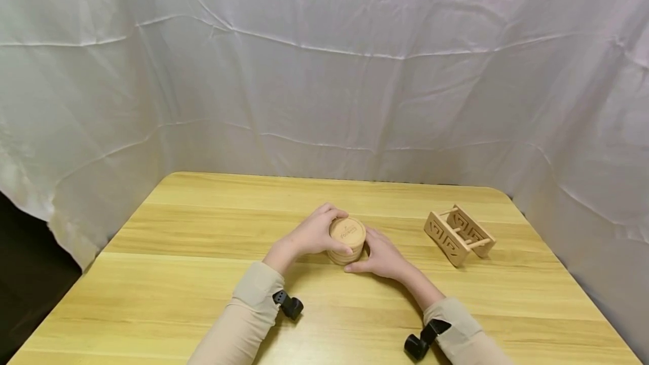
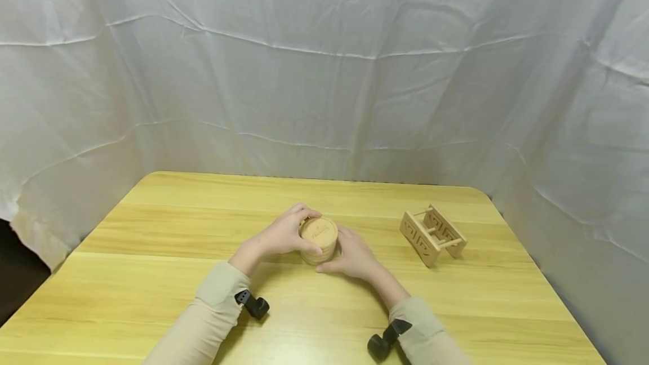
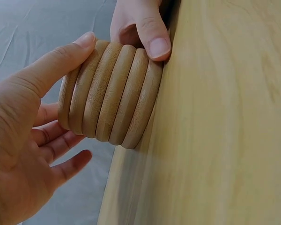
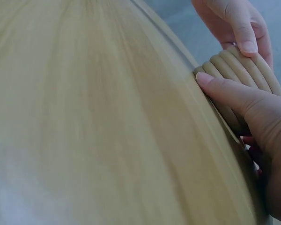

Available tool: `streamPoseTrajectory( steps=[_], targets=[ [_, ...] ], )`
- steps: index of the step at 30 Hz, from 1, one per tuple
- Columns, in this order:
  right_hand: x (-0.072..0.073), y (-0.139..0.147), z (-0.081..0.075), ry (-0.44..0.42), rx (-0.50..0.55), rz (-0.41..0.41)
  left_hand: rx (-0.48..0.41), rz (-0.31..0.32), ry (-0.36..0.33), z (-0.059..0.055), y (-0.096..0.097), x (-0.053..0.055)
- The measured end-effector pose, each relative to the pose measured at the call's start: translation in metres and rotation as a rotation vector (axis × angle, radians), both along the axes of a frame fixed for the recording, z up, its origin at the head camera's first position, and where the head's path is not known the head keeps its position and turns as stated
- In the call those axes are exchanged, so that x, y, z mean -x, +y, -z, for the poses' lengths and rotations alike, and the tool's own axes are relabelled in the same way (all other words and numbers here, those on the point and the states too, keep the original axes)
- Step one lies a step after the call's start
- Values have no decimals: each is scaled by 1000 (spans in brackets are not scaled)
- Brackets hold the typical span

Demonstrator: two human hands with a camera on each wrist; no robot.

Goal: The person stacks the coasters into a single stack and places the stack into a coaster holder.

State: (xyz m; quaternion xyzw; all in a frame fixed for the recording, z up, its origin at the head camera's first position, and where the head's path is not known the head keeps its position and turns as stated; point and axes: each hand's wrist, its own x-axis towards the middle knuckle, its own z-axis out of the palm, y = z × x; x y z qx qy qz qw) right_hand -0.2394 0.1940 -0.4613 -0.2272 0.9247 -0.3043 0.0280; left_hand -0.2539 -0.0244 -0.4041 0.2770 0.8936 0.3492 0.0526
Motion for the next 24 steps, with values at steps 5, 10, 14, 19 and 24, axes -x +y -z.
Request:
streamPoseTrajectory(
  steps=[5, 10, 14, 19, 24],
  targets=[
    [1, -4, -2, -16, 21, 19, -32, 11, -25, 0, -1, 0],
    [0, -6, -3, -32, 59, 22, -36, 26, -47, 0, -1, -1],
    [1, -6, -5, -34, 85, 16, -30, 25, -55, -1, 0, -2],
    [1, -6, -4, -40, 96, 16, -39, 23, -101, -1, 0, -3],
    [1, -5, -3, -49, 95, 35, -73, 16, -144, 1, -1, -3]
  ],
)
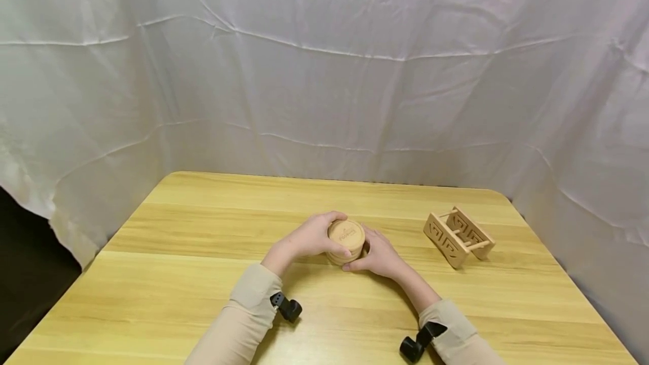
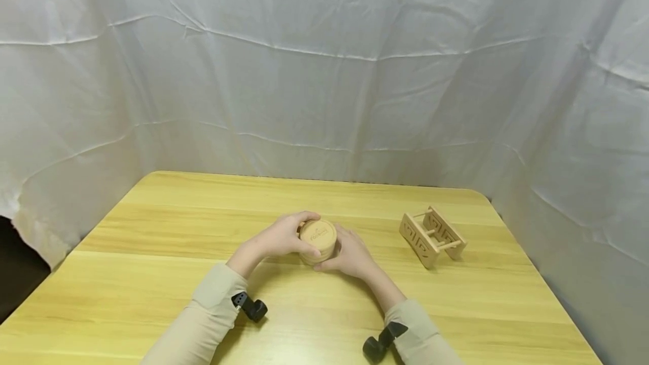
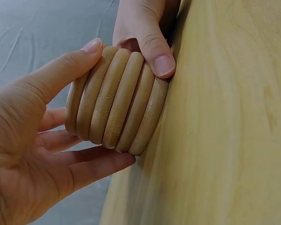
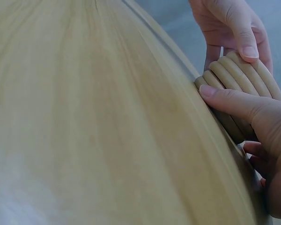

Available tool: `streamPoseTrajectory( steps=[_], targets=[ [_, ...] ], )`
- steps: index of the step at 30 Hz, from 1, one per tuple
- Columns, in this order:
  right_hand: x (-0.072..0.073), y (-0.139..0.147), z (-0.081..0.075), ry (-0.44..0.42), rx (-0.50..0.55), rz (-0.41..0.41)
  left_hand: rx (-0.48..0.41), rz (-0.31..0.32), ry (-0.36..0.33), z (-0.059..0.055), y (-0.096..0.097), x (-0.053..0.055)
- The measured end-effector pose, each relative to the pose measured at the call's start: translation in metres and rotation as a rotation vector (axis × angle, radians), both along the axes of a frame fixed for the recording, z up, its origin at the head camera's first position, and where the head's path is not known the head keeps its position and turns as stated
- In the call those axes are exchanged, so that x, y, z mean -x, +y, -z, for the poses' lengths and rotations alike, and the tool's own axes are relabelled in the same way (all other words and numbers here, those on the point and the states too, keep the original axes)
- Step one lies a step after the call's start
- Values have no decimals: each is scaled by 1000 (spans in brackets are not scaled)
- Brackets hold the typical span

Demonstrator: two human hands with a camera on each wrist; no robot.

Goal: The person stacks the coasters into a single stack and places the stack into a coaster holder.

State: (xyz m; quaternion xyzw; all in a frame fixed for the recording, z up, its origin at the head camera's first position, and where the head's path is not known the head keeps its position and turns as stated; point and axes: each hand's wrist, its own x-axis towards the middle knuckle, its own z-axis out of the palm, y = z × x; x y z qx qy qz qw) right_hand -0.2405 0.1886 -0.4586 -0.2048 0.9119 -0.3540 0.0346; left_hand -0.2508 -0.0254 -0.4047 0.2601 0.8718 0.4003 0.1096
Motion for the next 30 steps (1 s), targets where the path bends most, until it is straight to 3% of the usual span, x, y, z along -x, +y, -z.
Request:
streamPoseTrajectory(
  steps=[16, 30],
  targets=[
    [-3, 0, -4, 4, 61, 20, -94, -16, -53, 6, -7, 3],
    [-4, 3, -7, -57, 99, 48, -229, -19, -176, 13, -14, 9]
  ],
)
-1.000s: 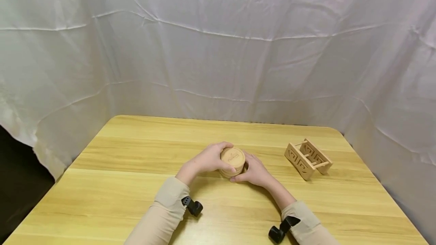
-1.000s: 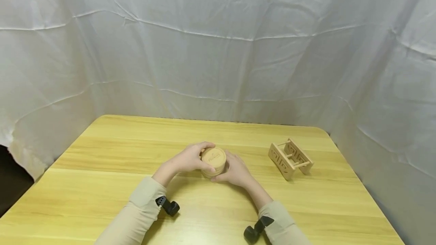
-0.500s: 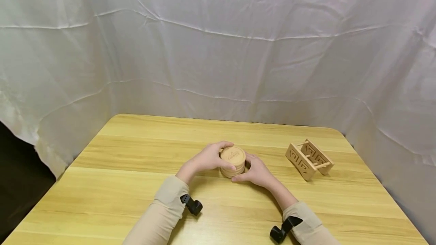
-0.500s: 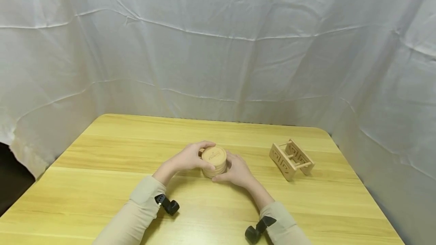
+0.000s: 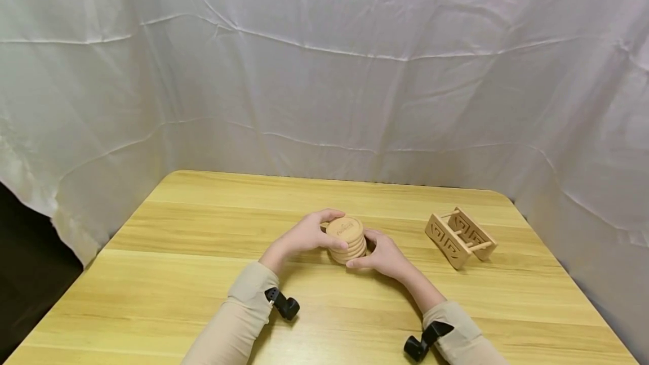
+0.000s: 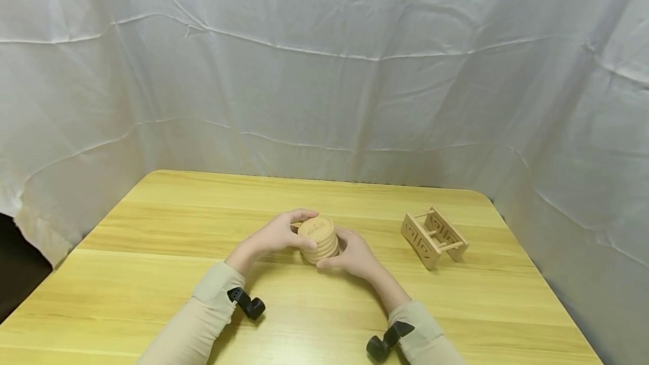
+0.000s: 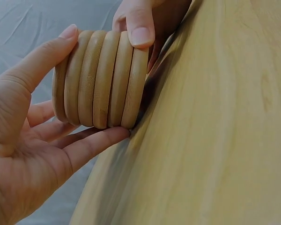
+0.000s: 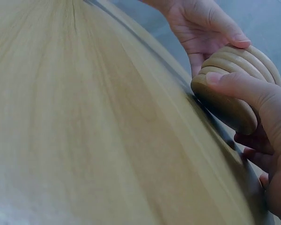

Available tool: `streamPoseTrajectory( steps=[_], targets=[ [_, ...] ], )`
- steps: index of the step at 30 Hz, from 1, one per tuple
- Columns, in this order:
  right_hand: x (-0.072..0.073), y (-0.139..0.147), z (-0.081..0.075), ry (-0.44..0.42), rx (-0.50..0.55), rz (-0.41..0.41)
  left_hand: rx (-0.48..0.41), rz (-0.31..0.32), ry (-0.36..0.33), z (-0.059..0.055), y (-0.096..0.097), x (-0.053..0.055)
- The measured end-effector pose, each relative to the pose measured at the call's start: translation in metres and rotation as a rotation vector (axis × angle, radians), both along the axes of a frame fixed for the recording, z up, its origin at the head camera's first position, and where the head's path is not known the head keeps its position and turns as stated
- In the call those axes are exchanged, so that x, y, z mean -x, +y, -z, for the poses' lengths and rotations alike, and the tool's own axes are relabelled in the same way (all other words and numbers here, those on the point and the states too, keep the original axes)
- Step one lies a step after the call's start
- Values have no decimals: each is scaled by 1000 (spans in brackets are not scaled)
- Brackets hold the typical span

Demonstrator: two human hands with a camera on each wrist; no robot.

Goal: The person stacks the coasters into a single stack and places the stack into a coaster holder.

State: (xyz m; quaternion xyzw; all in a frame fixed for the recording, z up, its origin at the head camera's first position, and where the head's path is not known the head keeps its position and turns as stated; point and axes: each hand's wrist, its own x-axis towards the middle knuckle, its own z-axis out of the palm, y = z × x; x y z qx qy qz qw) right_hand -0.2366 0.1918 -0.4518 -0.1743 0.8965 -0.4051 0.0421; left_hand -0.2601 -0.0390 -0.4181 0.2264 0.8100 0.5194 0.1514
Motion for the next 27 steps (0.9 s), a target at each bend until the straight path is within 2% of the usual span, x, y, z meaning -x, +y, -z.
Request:
streamPoseTrajectory(
  steps=[8, 15, 22, 27],
  targets=[
    [2, 2, -2, -78, 156, -43, -131, -18, -132, 0, 0, 0],
    [0, 2, -6, -134, 257, -2, -166, -46, -161, -1, 0, 1],
    [-2, 3, -16, -221, 394, 25, -380, -35, -295, 1, 4, 2],
    [-2, 2, -22, -227, 517, 60, -521, -45, -337, 2, 9, 0]
  ],
)
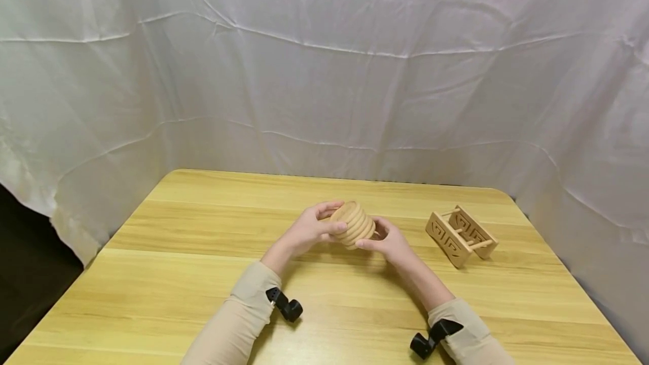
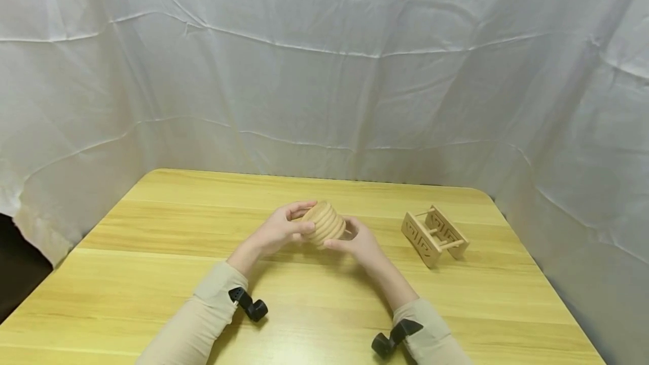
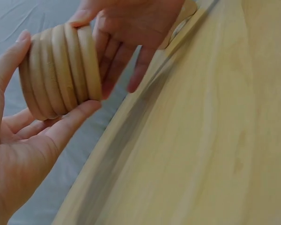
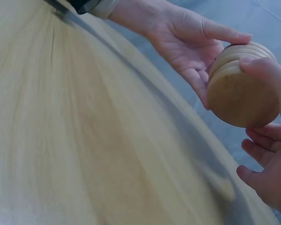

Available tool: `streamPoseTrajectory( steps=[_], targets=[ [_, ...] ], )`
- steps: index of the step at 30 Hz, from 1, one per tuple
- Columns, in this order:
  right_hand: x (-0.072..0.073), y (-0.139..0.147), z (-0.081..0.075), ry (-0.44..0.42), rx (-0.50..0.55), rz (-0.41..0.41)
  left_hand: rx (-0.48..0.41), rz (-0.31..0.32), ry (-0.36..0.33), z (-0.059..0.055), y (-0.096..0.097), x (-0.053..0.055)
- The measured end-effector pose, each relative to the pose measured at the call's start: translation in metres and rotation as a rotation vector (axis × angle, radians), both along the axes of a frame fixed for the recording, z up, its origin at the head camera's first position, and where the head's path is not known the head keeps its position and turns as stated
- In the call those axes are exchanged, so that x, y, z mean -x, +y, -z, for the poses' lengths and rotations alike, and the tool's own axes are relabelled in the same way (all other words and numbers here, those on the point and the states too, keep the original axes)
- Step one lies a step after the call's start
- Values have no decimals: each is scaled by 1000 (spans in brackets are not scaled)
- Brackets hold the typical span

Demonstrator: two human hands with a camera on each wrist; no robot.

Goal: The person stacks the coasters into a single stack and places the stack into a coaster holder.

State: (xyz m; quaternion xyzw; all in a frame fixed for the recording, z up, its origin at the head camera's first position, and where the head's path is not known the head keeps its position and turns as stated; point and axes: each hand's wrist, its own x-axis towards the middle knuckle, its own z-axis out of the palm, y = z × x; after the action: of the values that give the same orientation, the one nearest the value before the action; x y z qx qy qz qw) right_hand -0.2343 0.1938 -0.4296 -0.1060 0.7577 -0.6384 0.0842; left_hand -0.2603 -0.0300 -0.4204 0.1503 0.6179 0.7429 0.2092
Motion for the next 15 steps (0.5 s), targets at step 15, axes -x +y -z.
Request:
streamPoseTrajectory(
  steps=[15],
  targets=[
    [-9, -10, -19, -95, 434, 127, -300, -111, -129, -5, 20, -11]
  ],
)
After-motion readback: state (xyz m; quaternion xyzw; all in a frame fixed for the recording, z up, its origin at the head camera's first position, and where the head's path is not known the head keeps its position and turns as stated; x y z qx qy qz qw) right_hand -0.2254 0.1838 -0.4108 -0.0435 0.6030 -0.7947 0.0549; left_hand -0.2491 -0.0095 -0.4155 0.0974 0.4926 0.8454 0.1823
